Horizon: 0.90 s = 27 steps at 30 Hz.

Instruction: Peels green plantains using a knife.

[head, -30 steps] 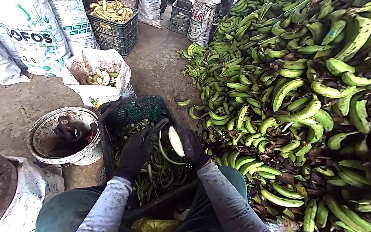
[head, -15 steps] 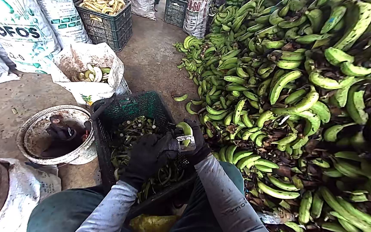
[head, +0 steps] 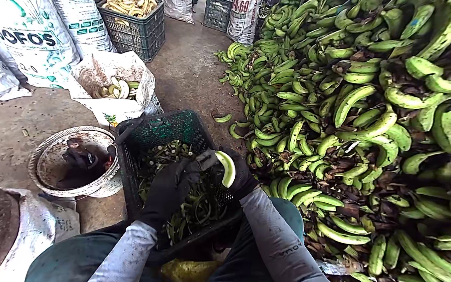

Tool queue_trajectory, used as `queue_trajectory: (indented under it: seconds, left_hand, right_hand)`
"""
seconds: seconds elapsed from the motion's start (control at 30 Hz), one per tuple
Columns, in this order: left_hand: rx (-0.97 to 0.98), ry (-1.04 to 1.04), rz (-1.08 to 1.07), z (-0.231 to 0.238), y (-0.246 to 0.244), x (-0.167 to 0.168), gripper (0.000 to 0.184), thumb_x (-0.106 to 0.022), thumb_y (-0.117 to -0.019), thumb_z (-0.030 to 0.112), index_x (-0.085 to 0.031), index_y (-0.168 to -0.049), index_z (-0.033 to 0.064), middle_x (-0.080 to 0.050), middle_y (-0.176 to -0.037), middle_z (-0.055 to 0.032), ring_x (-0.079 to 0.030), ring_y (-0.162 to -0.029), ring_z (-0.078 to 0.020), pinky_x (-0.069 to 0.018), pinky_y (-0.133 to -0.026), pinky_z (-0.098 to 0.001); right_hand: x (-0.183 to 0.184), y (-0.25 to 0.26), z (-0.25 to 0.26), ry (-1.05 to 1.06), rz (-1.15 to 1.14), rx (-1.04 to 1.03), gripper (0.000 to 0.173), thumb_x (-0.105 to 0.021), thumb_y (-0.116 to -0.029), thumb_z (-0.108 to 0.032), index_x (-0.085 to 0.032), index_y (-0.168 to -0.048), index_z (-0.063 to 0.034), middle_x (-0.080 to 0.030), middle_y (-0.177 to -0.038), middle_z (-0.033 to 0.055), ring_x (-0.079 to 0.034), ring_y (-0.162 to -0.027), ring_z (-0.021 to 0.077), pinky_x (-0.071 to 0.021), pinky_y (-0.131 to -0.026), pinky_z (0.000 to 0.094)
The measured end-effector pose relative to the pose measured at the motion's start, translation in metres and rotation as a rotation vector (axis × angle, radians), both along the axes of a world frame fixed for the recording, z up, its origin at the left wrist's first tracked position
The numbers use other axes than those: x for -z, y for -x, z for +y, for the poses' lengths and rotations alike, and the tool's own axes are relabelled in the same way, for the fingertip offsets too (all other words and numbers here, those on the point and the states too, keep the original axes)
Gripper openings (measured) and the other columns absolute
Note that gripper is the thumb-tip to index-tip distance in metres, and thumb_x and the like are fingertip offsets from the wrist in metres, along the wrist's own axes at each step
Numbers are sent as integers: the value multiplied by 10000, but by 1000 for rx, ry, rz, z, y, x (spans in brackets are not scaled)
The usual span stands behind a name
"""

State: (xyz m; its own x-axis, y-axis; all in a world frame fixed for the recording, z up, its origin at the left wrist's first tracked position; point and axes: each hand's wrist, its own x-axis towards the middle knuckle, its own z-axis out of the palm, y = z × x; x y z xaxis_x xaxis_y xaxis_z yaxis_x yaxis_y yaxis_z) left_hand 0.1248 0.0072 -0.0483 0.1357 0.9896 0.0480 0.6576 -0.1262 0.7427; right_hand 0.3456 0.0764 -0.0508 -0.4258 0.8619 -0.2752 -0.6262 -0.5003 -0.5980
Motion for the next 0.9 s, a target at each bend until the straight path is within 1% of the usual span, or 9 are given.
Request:
queue_trajectory:
  seconds: [0.07,0.17,0.27,0.37,0.47,0.53,0.63,0.77,0.9]
  left_hand:
    - [117,-180,146,-9,-4,3,704,-419,-997,668,-600,-1431,144,-681,-1274,-158,-647,-1191,-342,-507,-1012,-572]
    - [178,-391,240,-17,-17,12,666,-427,-1000,644,-647,-1386,147,-710,-1170,-185,-686,-1079,-390,-557,-884,-578]
    - [99,-171,207,-17,-31,4,555,-539,-995,470,-600,-1436,139,-669,-1256,-203,-645,-1150,-410,-525,-943,-580]
    - [-80,99,39,-7,-29,-4,491,-518,-1036,459,-595,-1410,151,-664,-1273,-136,-645,-1165,-310,-511,-1004,-545]
    - [-239,201,-171,0,-13,-4,487,-501,-1033,548,-599,-1343,185,-688,-1026,-74,-666,-894,-220,-549,-819,-499]
    - [-267,132,-290,-3,-6,-9,482,-506,-1030,544,-582,-1363,204,-669,-984,-46,-635,-820,-172,-538,-754,-435]
    - [-263,1,-304,-8,-1,-20,501,-449,-1040,539,-574,-1391,204,-673,-1141,-37,-656,-965,-155,-550,-857,-433]
    - [-81,348,237,-16,10,-27,539,-387,-1072,525,-582,-1380,128,-669,-1260,-175,-649,-1173,-368,-504,-976,-625]
    - [148,740,411,-45,7,-12,538,-618,-982,458,-665,-1237,-13,-629,-1300,-276,-578,-1238,-482,-441,-984,-713]
  right_hand:
    - [2,-5,1,-54,-76,75,397,-313,-1090,-307,-627,-949,-107,-640,-734,26,-628,-627,98,-561,-588,255]
    - [6,-4,3,-11,-141,71,442,-278,-1095,-332,-609,-928,-90,-587,-661,10,-576,-538,77,-519,-508,218]
    - [6,2,-5,-33,-145,21,399,-296,-1089,-306,-618,-949,-118,-655,-751,22,-645,-661,96,-567,-615,261]
    - [9,13,-8,-134,-149,-34,417,-296,-1084,-330,-631,-956,-116,-637,-746,24,-624,-649,99,-558,-606,264]
    - [2,14,-15,-340,-245,-6,329,-335,-1074,-245,-632,-1050,-104,-655,-825,17,-635,-723,75,-575,-691,261]
    - [-1,13,-13,-305,-185,4,364,-348,-1055,-308,-637,-951,-113,-613,-722,5,-590,-605,63,-544,-577,235]
    - [-4,7,-5,-291,-263,79,408,-305,-1077,-338,-614,-957,-100,-590,-685,13,-564,-550,74,-523,-517,234]
    - [-4,5,-9,-751,-1314,192,384,-453,-1019,-200,-615,-1293,15,-688,-1153,147,-658,-1072,165,-539,-964,345]
    - [14,67,-14,-792,-1704,-126,445,-357,-1094,-162,-454,-1478,42,-508,-1468,266,-489,-1384,346,-362,-1174,473]
